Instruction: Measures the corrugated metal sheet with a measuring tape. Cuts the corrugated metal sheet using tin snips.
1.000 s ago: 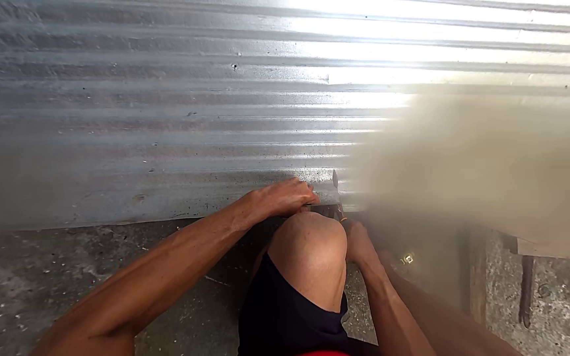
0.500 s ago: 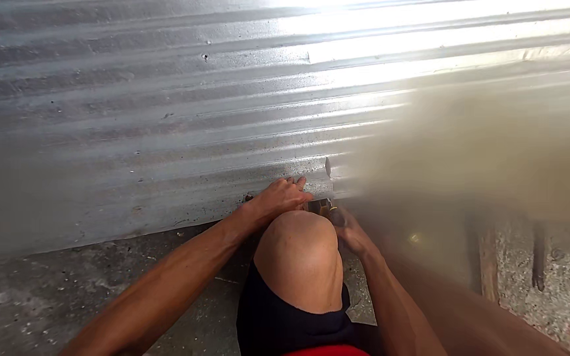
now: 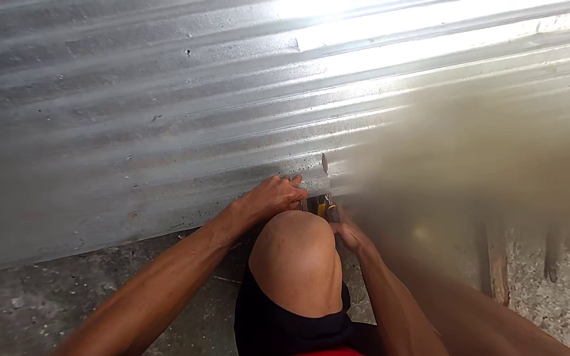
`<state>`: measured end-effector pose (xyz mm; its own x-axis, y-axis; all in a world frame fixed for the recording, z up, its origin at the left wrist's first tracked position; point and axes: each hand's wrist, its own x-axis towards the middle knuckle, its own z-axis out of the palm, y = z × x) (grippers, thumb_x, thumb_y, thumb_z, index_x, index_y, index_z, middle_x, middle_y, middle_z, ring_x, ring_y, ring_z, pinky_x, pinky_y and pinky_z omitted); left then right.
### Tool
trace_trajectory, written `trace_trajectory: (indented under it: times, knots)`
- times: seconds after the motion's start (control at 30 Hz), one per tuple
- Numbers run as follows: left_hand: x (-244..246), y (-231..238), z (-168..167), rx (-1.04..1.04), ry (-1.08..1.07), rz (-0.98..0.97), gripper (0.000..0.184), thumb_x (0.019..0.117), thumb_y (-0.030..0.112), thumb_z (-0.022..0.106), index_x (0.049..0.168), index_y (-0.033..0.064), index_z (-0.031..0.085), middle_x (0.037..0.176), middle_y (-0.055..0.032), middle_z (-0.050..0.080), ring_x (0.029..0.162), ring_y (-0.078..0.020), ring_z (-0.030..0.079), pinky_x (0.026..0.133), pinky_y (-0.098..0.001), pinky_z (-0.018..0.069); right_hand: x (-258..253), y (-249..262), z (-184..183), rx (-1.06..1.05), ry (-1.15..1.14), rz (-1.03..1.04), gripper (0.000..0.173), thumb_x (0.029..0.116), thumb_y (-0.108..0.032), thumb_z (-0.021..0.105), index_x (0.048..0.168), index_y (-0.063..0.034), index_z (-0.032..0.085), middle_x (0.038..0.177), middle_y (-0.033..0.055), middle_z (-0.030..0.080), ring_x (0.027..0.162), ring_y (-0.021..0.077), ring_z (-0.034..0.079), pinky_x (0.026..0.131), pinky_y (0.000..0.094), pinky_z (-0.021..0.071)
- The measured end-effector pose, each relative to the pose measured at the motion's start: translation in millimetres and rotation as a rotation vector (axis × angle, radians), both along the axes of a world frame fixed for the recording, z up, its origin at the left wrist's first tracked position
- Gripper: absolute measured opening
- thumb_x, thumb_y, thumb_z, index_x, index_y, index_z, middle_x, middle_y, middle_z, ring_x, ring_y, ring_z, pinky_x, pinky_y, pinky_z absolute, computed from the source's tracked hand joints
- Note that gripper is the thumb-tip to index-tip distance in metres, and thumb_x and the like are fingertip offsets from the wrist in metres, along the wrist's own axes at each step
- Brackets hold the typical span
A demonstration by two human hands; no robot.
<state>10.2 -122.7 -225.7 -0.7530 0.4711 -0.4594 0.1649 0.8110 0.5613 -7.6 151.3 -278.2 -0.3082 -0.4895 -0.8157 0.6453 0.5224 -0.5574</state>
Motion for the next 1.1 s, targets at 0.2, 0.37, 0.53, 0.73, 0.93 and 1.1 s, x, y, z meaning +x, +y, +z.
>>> trace_trajectory:
  times: [0.2,0.37,0.53,0.73,0.93,1.1]
  knots:
    - [0.0,-1.9,2.9,0.041,0.047,0.017,0.020,0.1034,0.021,0.057,0.095,0.0109,0.071,0.117,-0.0182,0.071,0.105,-0.0358,0.071,0.080,-0.0507,0.0564,-3.7,-8.5,12.4,0.002,0.022,0.011,0.092,0.0615,-0.011,0.071,0.148,-0.0073,0.042,0.122,0.0107,0.064,0.104,0.0142,0.065,0.087,0.0339,0.0561]
    - [-6.0,-4.5,12.9,0.019,0.010,0.006,0.018,0.1048,0.020,0.056,0.096,0.0131,0.070,0.111,-0.0141,0.070,0.096,-0.0311,0.070,0.076,-0.0464,0.0546,-11.8,-20.9,45.3,0.097,0.019,0.028,0.070,0.0626,-0.007,0.069,0.131,-0.0061,0.055,0.105,0.0082,0.066,0.090,0.0127,0.066,0.078,0.0330,0.0561]
    - [-10.0,-10.2,13.8,0.080,0.027,0.021,0.011,0.1005,0.017,0.062,0.095,0.0132,0.071,0.096,-0.0085,0.070,0.084,-0.0252,0.069,0.070,-0.0431,0.0531,-8.1,-13.6,32.8,0.081,0.163,0.081,0.053,0.0753,-0.012,0.071,0.126,-0.0037,0.057,0.103,0.0093,0.069,0.091,0.0128,0.067,0.079,0.0332,0.0567]
    - [-11.3,-16.1,12.9,0.138,0.049,0.039,0.010,0.0979,0.019,0.064,0.092,0.0137,0.071,0.088,-0.0058,0.068,0.078,-0.0226,0.066,0.068,-0.0420,0.0519,-20.8,-23.1,42.7,0.173,0.250,0.208,0.050,0.0778,-0.012,0.071,0.126,-0.0056,0.058,0.102,0.0092,0.067,0.090,0.0147,0.065,0.081,0.0366,0.0553]
    - [-10.5,-14.7,16.5,0.109,0.045,0.038,0.010,0.0982,0.020,0.063,0.095,0.0162,0.072,0.089,-0.0047,0.068,0.077,-0.0212,0.066,0.068,-0.0412,0.0522,-48.3,2.6,42.5,0.218,0.246,0.317,0.059,0.0654,-0.017,0.075,0.122,-0.0097,0.060,0.088,0.0054,0.067,0.072,0.0155,0.066,0.065,0.0385,0.0570]
    - [-8.6,-16.6,15.2,0.159,0.046,0.064,0.011,0.0974,0.018,0.063,0.090,0.0133,0.070,0.085,-0.0064,0.067,0.075,-0.0230,0.065,0.066,-0.0430,0.0509,-41.8,-11.4,56.5,0.232,0.210,0.194,0.028,0.0845,-0.014,0.063,0.111,-0.0046,0.062,0.074,0.0039,0.062,0.059,0.0129,0.060,0.057,0.0331,0.0526]
